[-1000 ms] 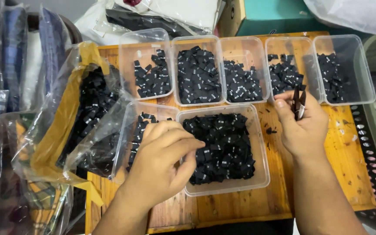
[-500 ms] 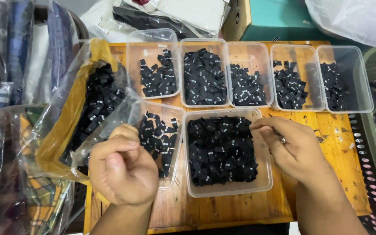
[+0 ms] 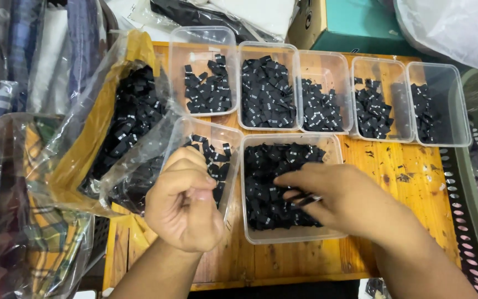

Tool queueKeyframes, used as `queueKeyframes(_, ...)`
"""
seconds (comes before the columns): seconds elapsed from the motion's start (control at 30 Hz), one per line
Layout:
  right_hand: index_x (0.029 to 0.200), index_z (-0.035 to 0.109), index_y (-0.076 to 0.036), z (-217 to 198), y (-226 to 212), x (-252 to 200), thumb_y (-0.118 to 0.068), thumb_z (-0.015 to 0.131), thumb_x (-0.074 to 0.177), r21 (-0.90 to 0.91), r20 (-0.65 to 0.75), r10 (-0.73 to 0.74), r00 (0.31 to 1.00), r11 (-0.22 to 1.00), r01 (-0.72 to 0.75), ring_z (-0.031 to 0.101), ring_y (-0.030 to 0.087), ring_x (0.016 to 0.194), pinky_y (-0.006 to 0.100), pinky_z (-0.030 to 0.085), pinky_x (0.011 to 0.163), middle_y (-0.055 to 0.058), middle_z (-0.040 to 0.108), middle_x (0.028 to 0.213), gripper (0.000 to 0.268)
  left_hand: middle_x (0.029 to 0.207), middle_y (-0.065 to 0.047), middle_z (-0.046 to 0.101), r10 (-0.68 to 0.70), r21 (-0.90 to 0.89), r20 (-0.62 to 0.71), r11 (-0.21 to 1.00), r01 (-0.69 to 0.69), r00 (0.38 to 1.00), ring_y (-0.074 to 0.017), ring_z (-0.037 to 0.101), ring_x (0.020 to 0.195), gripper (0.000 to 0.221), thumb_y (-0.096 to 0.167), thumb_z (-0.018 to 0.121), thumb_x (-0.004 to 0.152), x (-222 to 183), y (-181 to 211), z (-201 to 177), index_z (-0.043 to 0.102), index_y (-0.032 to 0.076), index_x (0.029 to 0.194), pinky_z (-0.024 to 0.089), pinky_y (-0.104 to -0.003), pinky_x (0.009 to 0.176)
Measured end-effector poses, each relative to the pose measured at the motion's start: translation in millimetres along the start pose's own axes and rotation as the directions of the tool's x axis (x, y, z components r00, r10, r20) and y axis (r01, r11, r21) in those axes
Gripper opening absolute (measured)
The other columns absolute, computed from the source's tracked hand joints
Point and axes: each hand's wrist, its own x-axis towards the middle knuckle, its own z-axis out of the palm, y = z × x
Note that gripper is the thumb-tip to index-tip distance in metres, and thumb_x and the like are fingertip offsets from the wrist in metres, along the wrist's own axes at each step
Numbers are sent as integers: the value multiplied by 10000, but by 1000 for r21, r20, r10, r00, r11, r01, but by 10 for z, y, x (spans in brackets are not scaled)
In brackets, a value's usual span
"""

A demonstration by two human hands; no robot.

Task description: Trimming excess threads from small black fabric components using hand clippers at a sewing factory workbench.

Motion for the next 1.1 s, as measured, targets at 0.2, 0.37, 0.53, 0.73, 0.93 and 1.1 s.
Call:
queueKeyframes(0.2,979,597,-204,238,96,165,-195,578,644,-292,194,105,975,955,-44,607,248,726,405,470,527,-32,630,843,335,529,-57,406,8,93,128,996,-20,992,-158,372,480,60,47,435,769,56,71,-39,437,22,715,313,-265,490)
queueKeyframes(0.37,962,600,-214,327,24,257,-379,569,726,-412,281,174,944,910,-45,598,282,754,448,464,537,-20,626,874,290,514,-59,377,5,151,163,988,-30,987,-169,362,475,51,34,418,778,114,119,-56,436,11,735,303,-269,484)
queueKeyframes(0.53,813,583,-178,302,4,243,-290,576,703,-448,431,181,884,894,35,596,278,678,430,455,530,11,620,775,157,514,-47,380,6,156,141,987,-28,990,-157,359,467,73,58,443,800,103,110,-53,448,15,742,305,-265,483)
queueKeyframes(0.73,866,601,-216,147,28,155,-365,606,706,-437,383,218,898,899,-32,607,236,730,406,471,580,-43,639,828,219,506,-57,378,7,166,150,986,-32,989,-164,356,462,82,61,442,804,104,116,-60,445,6,743,303,-267,477)
queueKeyframes(0.93,996,615,-217,211,-23,371,-354,581,722,-199,204,135,970,975,-94,638,190,801,347,478,644,-32,672,929,309,520,-38,377,-4,179,119,984,-18,993,-145,354,476,30,14,437,771,65,81,-79,459,12,750,312,-261,487)
queueKeyframes(1.1,1083,583,-225,256,-139,511,-510,534,739,-317,321,313,894,925,-210,583,214,949,390,472,729,-18,610,1065,449,567,-67,425,-1,195,130,980,-25,992,-164,377,487,33,15,432,775,82,84,-95,456,4,754,324,-270,486)
